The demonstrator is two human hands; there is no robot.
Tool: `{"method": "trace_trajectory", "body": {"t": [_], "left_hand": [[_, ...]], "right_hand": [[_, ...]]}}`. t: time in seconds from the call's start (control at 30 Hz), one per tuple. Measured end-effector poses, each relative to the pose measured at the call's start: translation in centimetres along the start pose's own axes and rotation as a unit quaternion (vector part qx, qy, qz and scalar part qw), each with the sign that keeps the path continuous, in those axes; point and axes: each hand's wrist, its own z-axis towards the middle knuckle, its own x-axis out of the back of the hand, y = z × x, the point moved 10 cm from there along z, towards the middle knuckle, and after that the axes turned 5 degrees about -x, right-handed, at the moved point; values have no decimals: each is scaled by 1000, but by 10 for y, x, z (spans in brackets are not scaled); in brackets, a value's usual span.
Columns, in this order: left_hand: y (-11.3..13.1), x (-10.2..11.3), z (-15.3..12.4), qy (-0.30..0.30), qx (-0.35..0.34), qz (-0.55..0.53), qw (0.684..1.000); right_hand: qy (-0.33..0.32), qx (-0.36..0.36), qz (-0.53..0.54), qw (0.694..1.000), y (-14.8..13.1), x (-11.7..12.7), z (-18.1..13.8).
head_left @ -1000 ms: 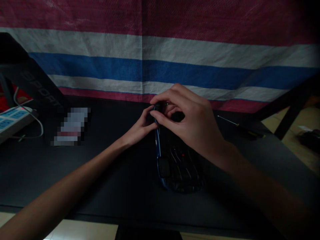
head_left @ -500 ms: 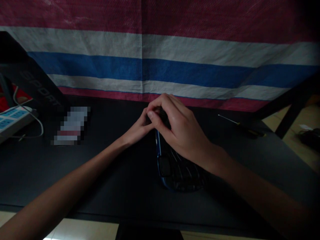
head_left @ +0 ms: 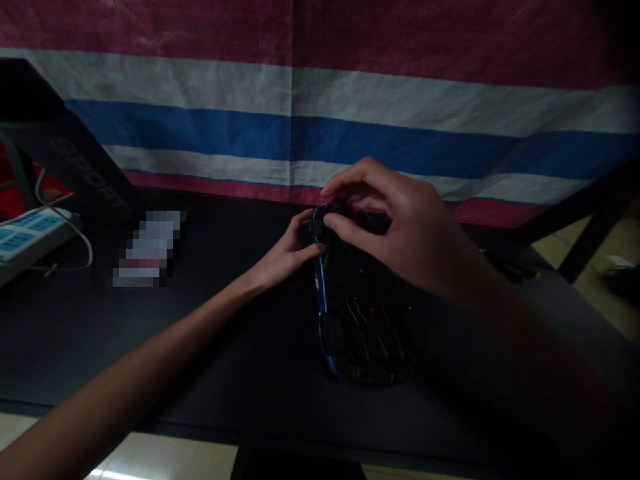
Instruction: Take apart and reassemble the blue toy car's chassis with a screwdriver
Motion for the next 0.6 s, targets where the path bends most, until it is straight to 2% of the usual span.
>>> {"method": "trace_trajectory", "body": {"t": [0.2,0.3,0.43,0.5,0.6], "left_hand": [[-1,0,-2,7,28,-12,1000],[-5,-2,-3,2,45,-25,999],[-4,0,-3,11,24,-23,999],[-4,1,-3,15,18,-20,1000],[-7,3,-4,19,32,-22,999]], "right_hand": [[-58,-53,155,985,4,-14,-3],[-40,-65,195,978,4,-22,-3],[-16,-94,236,967,11,-31,-2],[-17,-109,275,955,16,-36,-1],[-33,-124,377,917,22,-42,0]]}}
